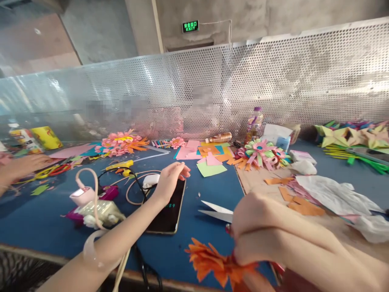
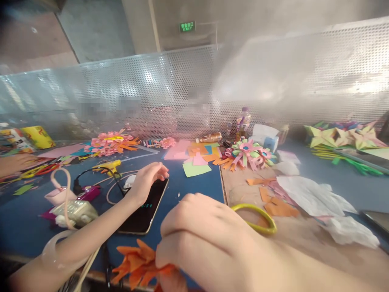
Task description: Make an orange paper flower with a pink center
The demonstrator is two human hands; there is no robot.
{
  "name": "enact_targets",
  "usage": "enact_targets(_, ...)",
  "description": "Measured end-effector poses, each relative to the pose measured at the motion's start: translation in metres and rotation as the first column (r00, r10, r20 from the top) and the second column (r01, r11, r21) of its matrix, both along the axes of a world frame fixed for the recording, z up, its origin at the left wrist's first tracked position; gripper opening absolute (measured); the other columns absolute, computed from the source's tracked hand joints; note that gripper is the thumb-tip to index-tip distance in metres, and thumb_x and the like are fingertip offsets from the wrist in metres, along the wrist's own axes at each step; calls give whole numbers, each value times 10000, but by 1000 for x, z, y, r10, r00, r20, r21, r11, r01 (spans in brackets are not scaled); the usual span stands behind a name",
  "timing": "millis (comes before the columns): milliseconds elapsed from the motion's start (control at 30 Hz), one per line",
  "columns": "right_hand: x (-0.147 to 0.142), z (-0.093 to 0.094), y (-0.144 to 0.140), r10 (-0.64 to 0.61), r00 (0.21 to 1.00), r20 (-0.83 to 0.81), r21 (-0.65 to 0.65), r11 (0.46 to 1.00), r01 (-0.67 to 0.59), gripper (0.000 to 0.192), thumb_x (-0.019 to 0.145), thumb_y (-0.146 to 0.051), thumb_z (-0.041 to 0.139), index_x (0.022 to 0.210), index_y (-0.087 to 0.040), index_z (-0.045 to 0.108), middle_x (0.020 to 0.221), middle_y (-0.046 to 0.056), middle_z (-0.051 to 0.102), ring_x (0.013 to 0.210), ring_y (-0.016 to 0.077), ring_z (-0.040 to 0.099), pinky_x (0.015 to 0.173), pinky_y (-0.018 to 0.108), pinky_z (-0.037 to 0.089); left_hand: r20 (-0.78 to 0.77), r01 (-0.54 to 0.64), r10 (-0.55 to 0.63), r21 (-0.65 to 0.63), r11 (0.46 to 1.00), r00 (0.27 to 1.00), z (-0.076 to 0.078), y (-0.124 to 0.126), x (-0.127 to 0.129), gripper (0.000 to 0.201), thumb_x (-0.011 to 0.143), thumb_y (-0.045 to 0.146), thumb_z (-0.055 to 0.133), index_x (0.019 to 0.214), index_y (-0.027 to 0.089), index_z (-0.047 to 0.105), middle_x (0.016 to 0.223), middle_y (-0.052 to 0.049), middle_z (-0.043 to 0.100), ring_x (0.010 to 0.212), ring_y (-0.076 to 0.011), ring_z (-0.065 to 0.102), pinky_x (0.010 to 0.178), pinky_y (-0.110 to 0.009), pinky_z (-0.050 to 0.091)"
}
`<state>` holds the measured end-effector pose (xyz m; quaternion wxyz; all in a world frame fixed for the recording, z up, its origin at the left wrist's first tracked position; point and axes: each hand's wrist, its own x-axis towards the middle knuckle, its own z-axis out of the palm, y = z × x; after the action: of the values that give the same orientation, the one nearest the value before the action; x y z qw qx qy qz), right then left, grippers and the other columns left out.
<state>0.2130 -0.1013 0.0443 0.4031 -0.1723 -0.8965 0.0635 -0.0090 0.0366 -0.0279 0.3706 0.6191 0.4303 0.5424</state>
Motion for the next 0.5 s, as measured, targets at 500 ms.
enact_targets(500,-2,-25,-46,17,999,43,91,996,-21,185,771,-29,486,885,-169,523,797,56,551,706,152,511,662,275,490,-458,-13,125,240,971,880,-12,1,-7,314,828,387,480,635,174,607,580,-19,625,579,-168,604,618,-258,435)
